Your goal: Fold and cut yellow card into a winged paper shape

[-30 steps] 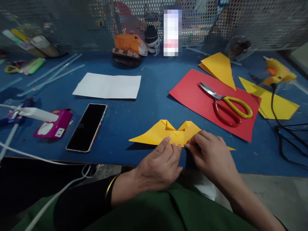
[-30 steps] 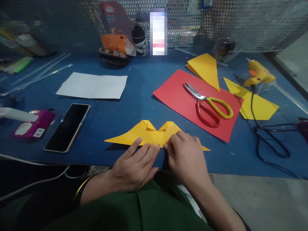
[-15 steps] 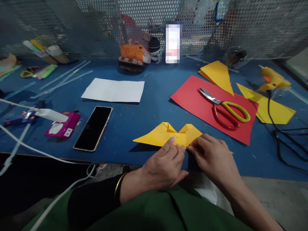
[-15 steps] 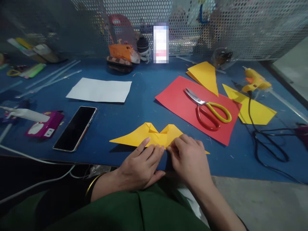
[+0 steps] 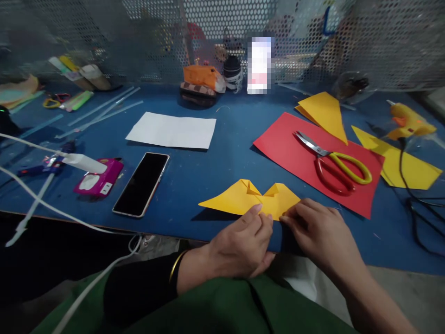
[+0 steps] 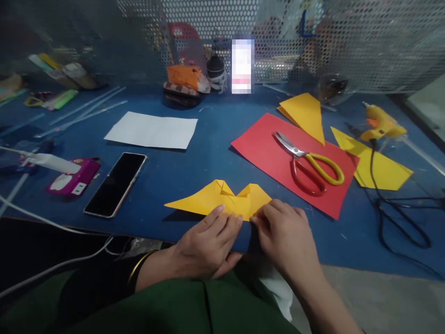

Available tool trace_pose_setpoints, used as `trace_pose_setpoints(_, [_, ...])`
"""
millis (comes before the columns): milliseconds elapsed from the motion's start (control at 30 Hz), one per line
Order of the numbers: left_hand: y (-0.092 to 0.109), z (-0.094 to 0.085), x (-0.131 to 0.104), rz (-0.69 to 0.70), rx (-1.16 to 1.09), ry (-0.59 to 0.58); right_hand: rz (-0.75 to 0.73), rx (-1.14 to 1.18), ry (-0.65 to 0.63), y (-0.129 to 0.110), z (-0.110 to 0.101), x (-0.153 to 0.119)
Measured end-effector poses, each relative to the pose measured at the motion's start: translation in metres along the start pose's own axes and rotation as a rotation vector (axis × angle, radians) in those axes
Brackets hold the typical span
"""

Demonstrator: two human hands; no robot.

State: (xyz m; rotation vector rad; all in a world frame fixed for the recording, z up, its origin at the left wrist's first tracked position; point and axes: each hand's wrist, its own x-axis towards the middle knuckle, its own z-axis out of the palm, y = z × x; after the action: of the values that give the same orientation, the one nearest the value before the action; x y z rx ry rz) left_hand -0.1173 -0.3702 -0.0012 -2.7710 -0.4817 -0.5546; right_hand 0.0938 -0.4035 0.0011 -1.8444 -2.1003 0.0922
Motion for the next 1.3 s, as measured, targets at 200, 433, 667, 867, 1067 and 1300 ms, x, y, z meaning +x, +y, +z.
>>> trace_pose_setpoints(200, [0.002,0.001,-0.001,-0.023,0.038,-0.071,0.023,0.007,-0.016,-0.002,-0.002,0.0])
trace_pose_setpoints(433, [0.005,0.005,-0.001,-0.034,0.044,-0.07,0.021,0.023,-0.02,0.001,-0.006,-0.001])
trace_pose_setpoints(667, [0.004,0.005,-0.001,-0.041,0.04,-0.052,0.037,0.012,-0.052,0.005,-0.01,-0.003])
trace_pose_setpoints(867, [0.004,0.005,0.0,-0.034,0.037,-0.068,0.073,-0.009,-0.104,0.001,-0.01,0.004])
trace_pose_setpoints(1067, [0.006,0.005,0.004,-0.044,0.004,-0.068,0.068,0.016,-0.096,0.003,-0.01,0.005])
trace_pose_setpoints(1300, [0.01,0.007,0.013,0.022,0.025,-0.051,0.079,0.048,-0.093,0.005,-0.01,0.002])
